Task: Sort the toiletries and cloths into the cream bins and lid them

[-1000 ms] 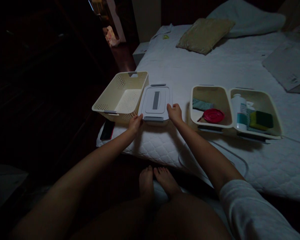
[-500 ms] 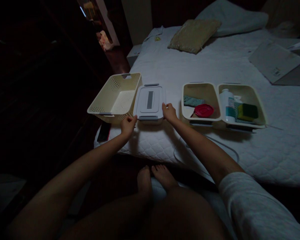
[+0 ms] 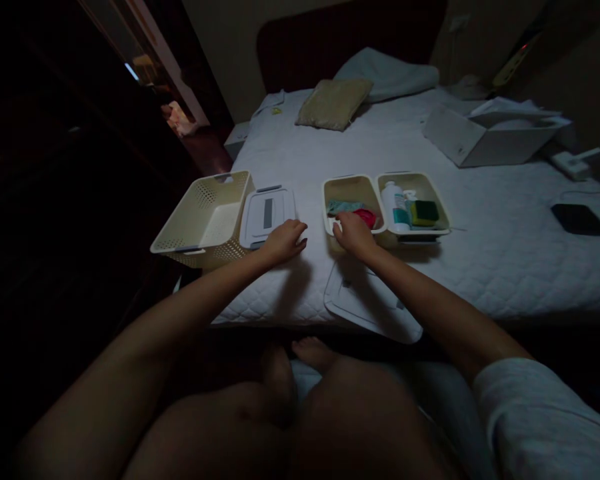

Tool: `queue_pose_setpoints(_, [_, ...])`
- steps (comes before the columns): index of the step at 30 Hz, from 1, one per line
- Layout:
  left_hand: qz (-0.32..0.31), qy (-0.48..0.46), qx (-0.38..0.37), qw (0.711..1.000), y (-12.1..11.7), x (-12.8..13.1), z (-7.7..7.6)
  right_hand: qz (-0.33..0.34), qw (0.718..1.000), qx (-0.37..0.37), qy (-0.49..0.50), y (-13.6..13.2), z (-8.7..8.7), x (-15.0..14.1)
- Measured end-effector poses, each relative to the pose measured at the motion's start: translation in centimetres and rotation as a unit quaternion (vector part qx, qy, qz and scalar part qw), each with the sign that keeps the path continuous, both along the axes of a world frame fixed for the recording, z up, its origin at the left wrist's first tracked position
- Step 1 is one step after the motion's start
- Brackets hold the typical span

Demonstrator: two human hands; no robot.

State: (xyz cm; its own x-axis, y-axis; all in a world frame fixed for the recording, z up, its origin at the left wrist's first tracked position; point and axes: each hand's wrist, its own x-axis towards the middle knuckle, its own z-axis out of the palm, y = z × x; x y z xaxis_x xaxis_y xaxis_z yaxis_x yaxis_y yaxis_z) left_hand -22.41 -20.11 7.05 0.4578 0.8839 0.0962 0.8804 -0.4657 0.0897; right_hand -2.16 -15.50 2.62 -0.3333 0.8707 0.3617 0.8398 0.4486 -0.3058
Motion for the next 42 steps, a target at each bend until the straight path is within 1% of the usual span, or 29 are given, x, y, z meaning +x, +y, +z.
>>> queue_pose_setpoints(2, [-0.038,0.054,0.000,0.998,0.4,1.5,0.7,-0.024,0.999,0.013,-0.043,-0.8,-0.3,1.8])
queue_pose_setpoints(4, [-0.070,0.093,0.001,0.993,0.8,2.8,1.0,-0.041,0.996,0.020,-0.079,-1.3,-0.3,3.2])
queue_pose_setpoints(7, [-0.107,0.123,0.002,0.987,1.4,4.3,0.9,-0.052,0.992,0.014,-0.118,-1.6,0.6,4.8])
queue_pose_setpoints(10, [-0.128,0.128,0.005,0.983,1.8,5.3,0.5,-0.031,0.989,0.005,-0.142,-1.8,1.9,6.2])
queue_pose_setpoints(13, [-0.136,0.138,-0.002,0.981,1.7,6.2,0.0,-0.001,0.989,0.004,-0.151,-1.9,2.4,7.2])
queue_pose_setpoints(15, [-0.145,0.144,-0.013,0.979,1.7,6.9,-0.3,0.002,0.987,-0.006,-0.161,-1.8,2.0,7.6])
queue_pose_setpoints(18, [-0.150,0.135,-0.027,0.979,2.2,8.0,-1.2,0.033,0.980,-0.014,-0.198,-1.4,0.6,7.9])
queue_pose_setpoints(20, [-0.134,0.122,-0.035,0.983,2.9,8.7,-2.0,0.055,0.978,0.000,-0.203,-0.9,-0.6,8.0])
queue_pose_setpoints(22, [-0.113,0.109,-0.039,0.987,3.9,9.4,-2.9,0.070,0.980,0.018,-0.187,-0.4,-1.7,8.3])
queue_pose_setpoints(25, [-0.106,0.101,-0.042,0.988,5.1,10.0,-4.4,0.104,0.979,0.045,-0.169,0.2,-3.0,8.9])
queue_pose_setpoints(28, [-0.122,0.105,-0.036,0.986,5.8,10.1,-5.5,0.141,0.973,0.068,-0.168,0.7,-3.6,9.5])
queue_pose_setpoints(30, [-0.129,0.110,-0.028,0.985,6.0,9.9,-5.9,0.154,0.971,0.069,-0.170,0.9,-3.8,9.7])
queue_pose_setpoints(35, [-0.135,0.115,-0.026,0.984,6.5,9.1,-6.0,0.150,0.970,0.047,-0.185,1.2,-3.8,9.1])
queue_pose_setpoints(42, [-0.148,0.120,-0.014,0.982,7.5,8.5,-5.2,0.113,0.976,0.033,-0.183,1.2,-3.2,8.1])
